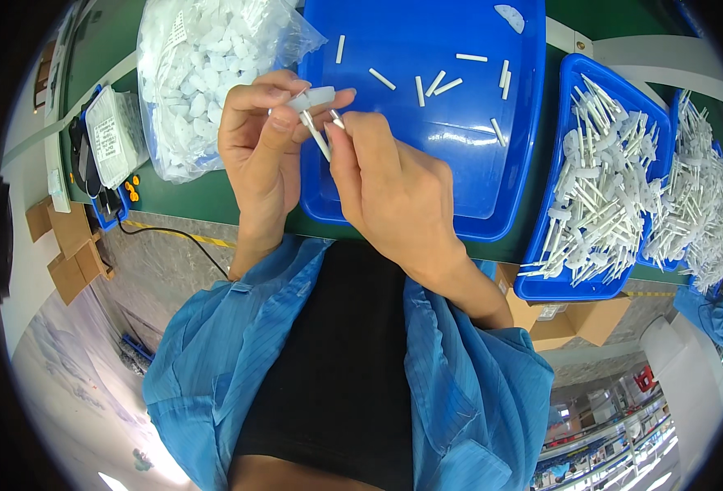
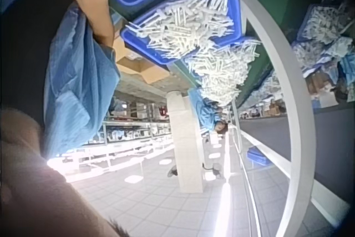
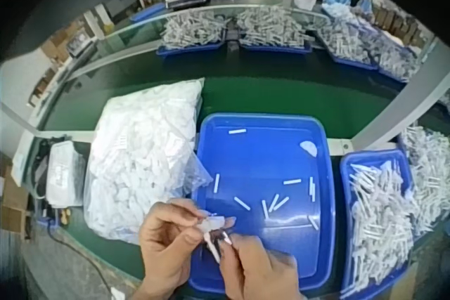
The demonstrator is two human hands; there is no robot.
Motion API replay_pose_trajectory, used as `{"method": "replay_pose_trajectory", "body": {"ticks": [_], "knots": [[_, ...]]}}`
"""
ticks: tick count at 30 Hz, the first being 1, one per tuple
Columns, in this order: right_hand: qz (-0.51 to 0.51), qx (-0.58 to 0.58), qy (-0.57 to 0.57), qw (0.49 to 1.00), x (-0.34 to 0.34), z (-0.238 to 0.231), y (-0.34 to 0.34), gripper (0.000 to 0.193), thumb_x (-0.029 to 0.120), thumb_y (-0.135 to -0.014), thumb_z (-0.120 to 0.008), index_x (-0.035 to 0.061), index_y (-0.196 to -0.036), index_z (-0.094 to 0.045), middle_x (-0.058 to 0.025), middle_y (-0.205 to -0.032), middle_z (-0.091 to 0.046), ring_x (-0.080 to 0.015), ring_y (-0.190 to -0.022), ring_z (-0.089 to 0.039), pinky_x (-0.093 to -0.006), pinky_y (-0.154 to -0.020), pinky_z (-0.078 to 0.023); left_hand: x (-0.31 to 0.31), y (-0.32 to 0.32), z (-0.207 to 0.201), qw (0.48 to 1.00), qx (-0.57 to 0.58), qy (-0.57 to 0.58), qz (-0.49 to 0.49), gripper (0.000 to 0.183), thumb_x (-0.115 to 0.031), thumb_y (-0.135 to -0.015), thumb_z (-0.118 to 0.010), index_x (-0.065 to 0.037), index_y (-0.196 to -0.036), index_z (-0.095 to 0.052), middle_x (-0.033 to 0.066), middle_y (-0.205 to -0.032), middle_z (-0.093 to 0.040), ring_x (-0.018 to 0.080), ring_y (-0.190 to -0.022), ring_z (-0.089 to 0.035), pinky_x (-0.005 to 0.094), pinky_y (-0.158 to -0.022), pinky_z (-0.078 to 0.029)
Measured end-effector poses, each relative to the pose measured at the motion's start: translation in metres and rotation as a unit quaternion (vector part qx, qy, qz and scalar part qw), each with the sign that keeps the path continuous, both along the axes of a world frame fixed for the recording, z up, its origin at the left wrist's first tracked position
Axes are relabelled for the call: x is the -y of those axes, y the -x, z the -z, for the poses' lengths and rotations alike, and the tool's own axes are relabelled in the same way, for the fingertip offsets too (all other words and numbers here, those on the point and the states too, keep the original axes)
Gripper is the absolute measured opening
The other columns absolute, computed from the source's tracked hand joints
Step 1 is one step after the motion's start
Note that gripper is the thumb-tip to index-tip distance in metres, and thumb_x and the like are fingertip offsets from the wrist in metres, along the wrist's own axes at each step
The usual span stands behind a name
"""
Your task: The person assembles small white plastic components by hand. They pick up a semi-circular base and insert multiple thin white rods into its slots, then place the finished units into a blue tray.
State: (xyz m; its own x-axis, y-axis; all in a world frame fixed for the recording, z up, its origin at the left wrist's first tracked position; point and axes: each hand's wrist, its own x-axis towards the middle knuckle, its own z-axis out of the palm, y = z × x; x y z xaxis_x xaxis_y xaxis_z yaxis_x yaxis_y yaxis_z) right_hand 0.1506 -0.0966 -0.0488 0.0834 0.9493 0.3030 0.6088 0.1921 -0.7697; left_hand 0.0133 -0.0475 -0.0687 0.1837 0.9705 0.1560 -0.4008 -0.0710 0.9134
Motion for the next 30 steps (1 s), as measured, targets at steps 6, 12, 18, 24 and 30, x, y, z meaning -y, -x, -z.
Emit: {"method": "replay_pose_trajectory", "body": {"ticks": [6,12,18,24,30], "knots": [[-0.027,0.009,0.022,0.999,0.001,-0.003,-0.006,0.007,0.003,-0.094,-0.061,0.0043,-0.101,-0.060,-0.0090,-0.072,-0.067,-0.0198,-0.054,-0.066,-0.0295,-0.048,-0.046,0.000,-0.004,0.001,0.999,0.041,0.017,0.030,0.014,-0.009,-0.097,-0.058,0.000,-0.106,-0.053,0.0147,-0.109,-0.056,0.0294,-0.098,-0.067,0.0482,-0.091,-0.057],[-0.069,-0.176,0.131,0.973,-0.001,-0.016,-0.012,0.010,0.011,-0.097,-0.058,0.0027,-0.103,-0.055,-0.0156,-0.071,-0.065,-0.0348,-0.061,-0.067,-0.0393,-0.049,-0.050,-0.001,0.000,0.005,0.998,0.033,-0.026,0.045,0.019,0.005,-0.091,-0.062,0.005,-0.109,-0.055,0.0159,-0.109,-0.058,0.0256,-0.099,-0.067,0.0364,-0.091,-0.057],[-0.099,-0.165,0.143,0.971,-0.003,-0.013,-0.016,0.011,0.011,-0.099,-0.055,0.0012,-0.103,-0.054,-0.0166,-0.077,-0.066,-0.0351,-0.066,-0.069,-0.0365,-0.053,-0.051,-0.005,0.006,-0.002,0.997,-0.039,-0.056,0.034,0.023,0.012,-0.081,-0.071,0.007,-0.101,-0.061,0.0161,-0.107,-0.060,0.0223,-0.093,-0.069,0.0305,-0.084,-0.059],[-0.179,-0.407,0.239,0.863,-0.002,-0.005,-0.028,0.009,0.011,-0.098,-0.057,0.0025,-0.100,-0.056,-0.0142,-0.075,-0.065,-0.0273,-0.064,-0.068,-0.0329,-0.053,-0.050,-0.006,0.015,-0.008,0.992,-0.066,-0.099,0.041,0.022,0.010,-0.077,-0.075,0.007,-0.097,-0.066,0.0170,-0.101,-0.063,0.0233,-0.089,-0.070,0.0300,-0.079,-0.060],[-0.064,-0.017,-0.018,0.998,0.009,-0.015,-0.010,0.012,0.007,-0.090,-0.067,0.0037,-0.095,-0.057,-0.0113,-0.068,-0.062,-0.0234,-0.057,-0.065,-0.0348,-0.049,-0.049,-0.007,0.014,-0.018,0.978,-0.125,-0.164,0.039,0.022,0.004,-0.074,-0.080,0.007,-0.092,-0.069,0.0174,-0.093,-0.066,0.0268,-0.088,-0.071,0.0307,-0.077,-0.061]]}}
